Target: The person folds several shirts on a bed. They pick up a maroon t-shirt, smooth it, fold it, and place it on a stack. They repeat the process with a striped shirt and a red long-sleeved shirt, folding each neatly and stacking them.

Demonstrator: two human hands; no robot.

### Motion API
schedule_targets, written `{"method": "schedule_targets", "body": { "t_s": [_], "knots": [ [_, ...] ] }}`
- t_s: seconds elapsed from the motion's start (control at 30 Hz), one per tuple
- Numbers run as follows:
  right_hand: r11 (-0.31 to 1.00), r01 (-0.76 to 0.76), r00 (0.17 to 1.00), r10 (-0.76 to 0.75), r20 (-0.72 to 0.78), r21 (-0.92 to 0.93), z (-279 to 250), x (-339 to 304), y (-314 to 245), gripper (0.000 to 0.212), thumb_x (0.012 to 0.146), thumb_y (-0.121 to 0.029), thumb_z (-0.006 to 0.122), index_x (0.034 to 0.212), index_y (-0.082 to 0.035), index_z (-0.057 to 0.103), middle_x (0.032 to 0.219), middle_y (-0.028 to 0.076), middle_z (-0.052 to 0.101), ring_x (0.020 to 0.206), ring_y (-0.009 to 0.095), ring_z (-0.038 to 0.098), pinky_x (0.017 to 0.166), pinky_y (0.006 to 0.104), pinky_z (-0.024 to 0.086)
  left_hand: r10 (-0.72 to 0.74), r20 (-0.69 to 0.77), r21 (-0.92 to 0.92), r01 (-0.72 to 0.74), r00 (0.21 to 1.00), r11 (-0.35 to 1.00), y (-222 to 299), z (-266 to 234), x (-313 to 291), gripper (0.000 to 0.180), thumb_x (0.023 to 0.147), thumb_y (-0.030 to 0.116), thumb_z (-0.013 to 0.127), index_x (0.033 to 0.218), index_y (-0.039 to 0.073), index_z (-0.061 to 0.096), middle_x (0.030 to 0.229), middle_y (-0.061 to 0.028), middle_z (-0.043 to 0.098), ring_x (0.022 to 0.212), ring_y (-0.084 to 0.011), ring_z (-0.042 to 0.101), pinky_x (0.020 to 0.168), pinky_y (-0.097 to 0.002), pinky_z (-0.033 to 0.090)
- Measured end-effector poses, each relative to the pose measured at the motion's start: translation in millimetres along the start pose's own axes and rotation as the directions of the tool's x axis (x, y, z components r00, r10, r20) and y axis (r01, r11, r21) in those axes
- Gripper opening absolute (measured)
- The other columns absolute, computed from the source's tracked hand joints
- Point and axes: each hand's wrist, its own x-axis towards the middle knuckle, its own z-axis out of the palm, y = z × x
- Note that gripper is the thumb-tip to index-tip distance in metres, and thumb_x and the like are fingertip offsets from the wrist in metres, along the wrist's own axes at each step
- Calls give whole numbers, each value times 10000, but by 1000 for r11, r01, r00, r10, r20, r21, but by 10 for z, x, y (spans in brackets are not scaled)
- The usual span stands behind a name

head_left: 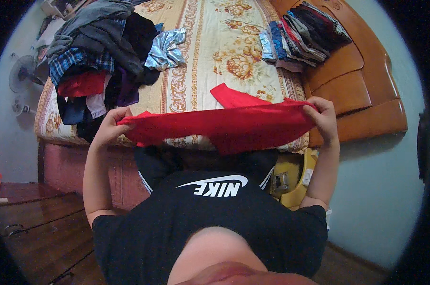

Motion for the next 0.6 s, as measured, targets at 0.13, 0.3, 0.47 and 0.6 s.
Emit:
{"method": "schedule_targets", "body": {
  "t_s": [0.13,0.3,0.47,0.6],
  "knots": [
    [985,-139,990,140,0,98,-154,-103,24,81,739,-60,629,746,20,624,664,9,591,605,66,528,530,218,415,-113,-83,0,114,990,994,268,111,-23,169,700,80,620,723,52,454,702,44,466,680,-37,431,602,-188,345],
    [987,-162,972,156,174,21,-308,-26,115,158,730,-131,626,771,22,630,674,42,599,654,103,554,596,242,435,-91,82,33,88,993,996,307,-224,24,138,706,85,626,760,33,510,720,37,484,702,-49,444,632,-207,371],
    [697,-78,992,128,16,-713,44,1089,1520,194,733,-181,569,843,-43,648,863,195,608,829,353,577,756,410,453,71,-11,588,-50,997,807,-574,-373,1493,193,644,98,650,695,-28,514,594,-105,474,611,-155,474,571,-308,404],
    [851,-119,888,-139,-438,-512,-480,2106,1775,206,738,-177,534,806,-7,628,756,190,616,698,331,605,646,386,463,442,-352,852,88,825,516,-203,-1177,2745,165,703,114,549,854,85,609,834,-147,610,786,-332,582,675,-415,463]
  ]
}}
